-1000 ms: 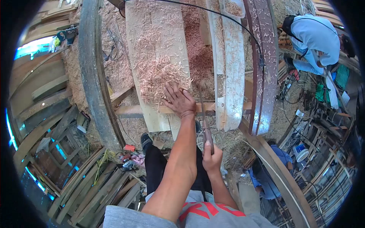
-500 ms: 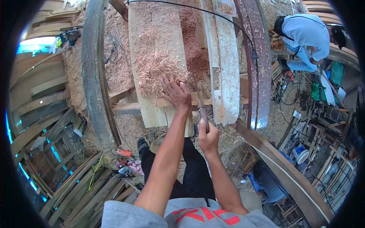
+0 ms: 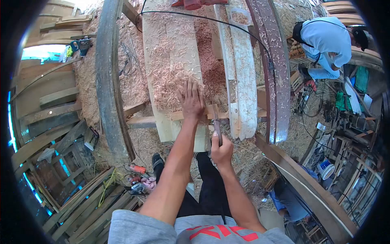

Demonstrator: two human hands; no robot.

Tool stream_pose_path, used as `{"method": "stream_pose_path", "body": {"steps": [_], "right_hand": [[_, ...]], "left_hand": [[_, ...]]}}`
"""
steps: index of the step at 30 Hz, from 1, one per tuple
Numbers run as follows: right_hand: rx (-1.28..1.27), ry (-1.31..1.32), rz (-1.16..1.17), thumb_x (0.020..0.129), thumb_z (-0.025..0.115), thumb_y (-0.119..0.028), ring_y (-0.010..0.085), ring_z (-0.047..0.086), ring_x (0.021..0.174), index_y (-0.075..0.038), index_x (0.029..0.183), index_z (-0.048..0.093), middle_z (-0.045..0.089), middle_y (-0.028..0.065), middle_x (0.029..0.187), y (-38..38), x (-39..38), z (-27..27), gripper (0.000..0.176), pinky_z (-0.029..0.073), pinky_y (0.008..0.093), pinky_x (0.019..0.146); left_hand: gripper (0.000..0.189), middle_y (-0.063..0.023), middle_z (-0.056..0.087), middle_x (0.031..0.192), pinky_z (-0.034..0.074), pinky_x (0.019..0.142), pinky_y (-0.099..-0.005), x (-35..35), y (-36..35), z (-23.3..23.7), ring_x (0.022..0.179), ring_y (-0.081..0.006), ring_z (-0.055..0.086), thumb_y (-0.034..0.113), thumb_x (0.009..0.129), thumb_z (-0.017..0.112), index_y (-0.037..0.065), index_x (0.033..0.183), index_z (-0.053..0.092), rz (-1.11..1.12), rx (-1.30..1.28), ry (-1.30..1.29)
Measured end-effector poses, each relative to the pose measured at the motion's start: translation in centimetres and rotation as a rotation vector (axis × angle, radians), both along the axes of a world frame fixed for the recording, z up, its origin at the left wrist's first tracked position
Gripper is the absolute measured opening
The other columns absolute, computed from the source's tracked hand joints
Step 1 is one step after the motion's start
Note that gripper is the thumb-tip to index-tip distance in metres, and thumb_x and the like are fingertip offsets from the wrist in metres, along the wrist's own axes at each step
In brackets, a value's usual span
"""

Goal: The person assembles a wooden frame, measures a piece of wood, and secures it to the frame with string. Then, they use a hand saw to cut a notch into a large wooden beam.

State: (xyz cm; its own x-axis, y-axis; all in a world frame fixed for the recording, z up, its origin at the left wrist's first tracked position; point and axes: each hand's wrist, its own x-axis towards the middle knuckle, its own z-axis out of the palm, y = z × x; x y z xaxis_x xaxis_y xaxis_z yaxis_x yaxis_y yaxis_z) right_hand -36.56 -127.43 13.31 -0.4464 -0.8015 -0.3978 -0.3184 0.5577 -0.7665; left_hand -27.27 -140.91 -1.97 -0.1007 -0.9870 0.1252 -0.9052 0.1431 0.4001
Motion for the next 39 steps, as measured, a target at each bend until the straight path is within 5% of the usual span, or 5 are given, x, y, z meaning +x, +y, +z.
{"method": "stream_pose_path", "body": {"steps": [3,8,14,22,39], "right_hand": [[0.073,-0.066,-0.014,0.097,0.056,-0.033,0.0324,0.056,0.051,0.003,0.075,0.06,0.052,0.0221,0.057,-0.4,0.0,0.4,0.042,0.043,0.0433,0.053],[0.111,-0.115,-0.029,0.099,0.056,-0.031,0.0117,0.047,0.051,0.001,0.07,0.056,0.048,0.006,0.052,-1.1,-0.3,1.0,0.044,0.038,0.0348,0.049],[0.322,-0.128,-0.022,0.098,0.057,-0.033,0.0187,0.049,0.051,0.003,0.075,0.06,0.048,0.0187,0.057,4.7,-2.3,8.1,0.042,0.04,0.0398,0.051],[0.309,-0.115,-0.029,0.097,0.059,-0.032,0.018,0.045,0.051,0.002,0.076,0.061,0.047,0.0175,0.056,1.2,-2.0,8.7,0.04,0.038,0.0395,0.05],[0.225,-0.149,-0.09,0.098,0.057,-0.031,0.0147,0.048,0.053,0.003,0.075,0.061,0.05,0.0112,0.055,-1.7,-0.8,0.9,0.041,0.04,0.0377,0.052]], "left_hand": [[0.055,-0.0092,0.031,0.159,0.008,0.121,-0.0592,0.0,-0.1,-0.6,0.15,-0.0278,0.025,0.031,0.096,0.049,0.013,0.147,0.039,0.016,0.046,-0.008],[0.059,-0.0079,0.031,0.16,0.008,0.121,-0.0591,-0.6,-0.4,-0.8,0.149,-0.0277,0.025,0.028,0.091,0.052,0.015,0.146,0.039,0.042,0.098,-0.081],[0.061,-0.0092,0.031,0.16,0.007,0.12,-0.0594,-0.9,-0.1,-0.2,0.15,-0.0278,0.025,0.027,0.09,0.053,0.015,0.148,0.037,0.045,0.125,-0.042],[0.06,-0.0089,0.03,0.16,0.005,0.121,-0.0592,-0.5,0.1,-0.5,0.15,-0.0279,0.024,0.027,0.091,0.053,0.015,0.148,0.036,0.032,0.158,-0.067],[0.063,-0.0135,0.028,0.161,0.006,0.12,-0.0619,-0.1,-0.5,-0.5,0.15,-0.0304,0.024,0.028,0.089,0.054,0.014,0.148,0.039,0.006,0.159,-0.029]]}}
